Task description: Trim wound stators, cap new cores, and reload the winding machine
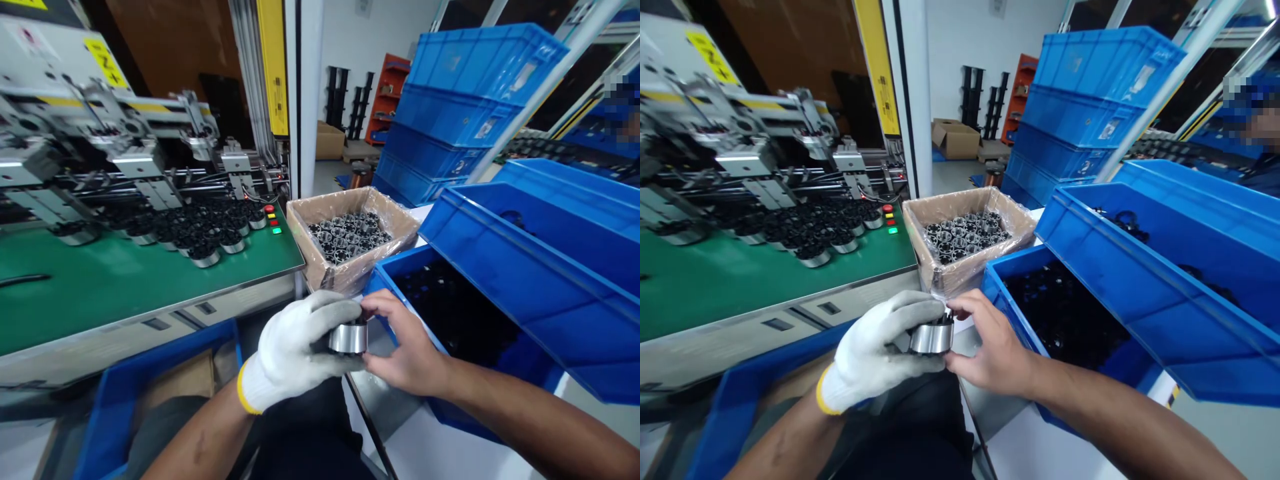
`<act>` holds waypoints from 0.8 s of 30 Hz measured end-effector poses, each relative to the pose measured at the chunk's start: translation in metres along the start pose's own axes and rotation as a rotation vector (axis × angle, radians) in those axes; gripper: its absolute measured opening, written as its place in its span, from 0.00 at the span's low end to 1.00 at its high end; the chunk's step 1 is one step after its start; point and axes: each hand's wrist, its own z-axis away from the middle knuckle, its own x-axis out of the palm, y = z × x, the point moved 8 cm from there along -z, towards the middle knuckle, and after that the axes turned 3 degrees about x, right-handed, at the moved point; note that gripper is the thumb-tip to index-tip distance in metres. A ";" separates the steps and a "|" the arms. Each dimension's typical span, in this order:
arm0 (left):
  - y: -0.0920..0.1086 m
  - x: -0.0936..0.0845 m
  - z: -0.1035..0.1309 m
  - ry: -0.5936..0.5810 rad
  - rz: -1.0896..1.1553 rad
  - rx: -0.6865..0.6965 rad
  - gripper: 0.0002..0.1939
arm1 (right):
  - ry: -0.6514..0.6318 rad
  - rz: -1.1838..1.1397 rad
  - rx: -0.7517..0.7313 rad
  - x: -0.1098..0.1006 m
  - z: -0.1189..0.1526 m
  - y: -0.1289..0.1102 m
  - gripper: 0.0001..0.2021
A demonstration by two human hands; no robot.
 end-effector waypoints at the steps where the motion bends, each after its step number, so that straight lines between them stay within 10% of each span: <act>1: -0.003 0.001 0.002 0.022 0.048 -0.021 0.24 | -0.009 -0.023 0.017 0.001 0.000 0.002 0.24; 8: -0.031 0.019 0.024 0.128 0.546 -0.315 0.26 | 0.025 -0.036 -0.002 -0.003 -0.002 0.001 0.24; 14: -0.048 0.038 0.038 0.035 0.439 -0.585 0.44 | 0.043 0.158 -0.170 -0.008 -0.002 -0.014 0.23; 19: -0.045 0.045 0.042 0.074 0.636 -0.447 0.32 | -0.019 0.107 -0.079 -0.007 -0.003 -0.009 0.26; 24: -0.028 0.024 0.024 0.017 0.324 -0.209 0.29 | -0.006 0.100 -0.171 -0.005 0.000 -0.015 0.25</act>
